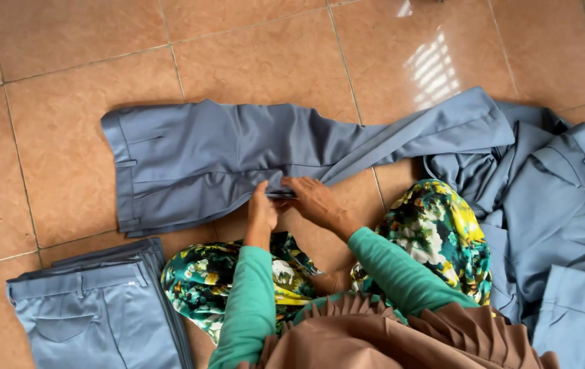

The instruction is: A person sitting on the floor folds several pairs of blue trousers into neat rectangular shapes.

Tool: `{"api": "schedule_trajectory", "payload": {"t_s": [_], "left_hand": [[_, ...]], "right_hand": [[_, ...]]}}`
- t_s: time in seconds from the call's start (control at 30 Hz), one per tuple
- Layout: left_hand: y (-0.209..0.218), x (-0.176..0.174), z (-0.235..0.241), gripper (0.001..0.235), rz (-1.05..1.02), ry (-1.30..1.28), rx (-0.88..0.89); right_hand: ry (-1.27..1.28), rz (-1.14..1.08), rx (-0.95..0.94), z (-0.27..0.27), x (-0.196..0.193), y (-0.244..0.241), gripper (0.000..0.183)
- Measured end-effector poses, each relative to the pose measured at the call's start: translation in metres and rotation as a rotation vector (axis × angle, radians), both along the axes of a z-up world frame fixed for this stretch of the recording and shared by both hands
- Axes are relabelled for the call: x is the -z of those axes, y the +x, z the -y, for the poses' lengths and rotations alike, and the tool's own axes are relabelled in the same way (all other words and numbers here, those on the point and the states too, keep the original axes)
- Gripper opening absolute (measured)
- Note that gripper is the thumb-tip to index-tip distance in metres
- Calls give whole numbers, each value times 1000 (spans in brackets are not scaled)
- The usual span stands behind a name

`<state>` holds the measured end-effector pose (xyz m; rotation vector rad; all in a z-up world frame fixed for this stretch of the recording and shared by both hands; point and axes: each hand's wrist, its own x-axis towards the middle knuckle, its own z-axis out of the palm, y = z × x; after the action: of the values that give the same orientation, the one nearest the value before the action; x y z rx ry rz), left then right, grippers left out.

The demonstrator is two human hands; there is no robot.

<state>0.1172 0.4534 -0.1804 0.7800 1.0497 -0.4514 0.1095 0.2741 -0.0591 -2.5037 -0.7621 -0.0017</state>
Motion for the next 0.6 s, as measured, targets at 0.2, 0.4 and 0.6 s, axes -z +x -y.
{"api": "schedule_trajectory", "payload": {"t_s": [0.2, 0.4, 0.6], "left_hand": [[-16, -110, -83, 57, 185, -277, -180], [-11, -148, -159, 47, 254, -136, -205], [21, -215, -209, 47, 340, -105, -342]], "right_hand": [[-262, 296, 44, 96, 1, 18, 21], [-797, 76, 130, 146, -5, 39, 22], [-811, 258, 331, 200, -26, 91, 8]]}}
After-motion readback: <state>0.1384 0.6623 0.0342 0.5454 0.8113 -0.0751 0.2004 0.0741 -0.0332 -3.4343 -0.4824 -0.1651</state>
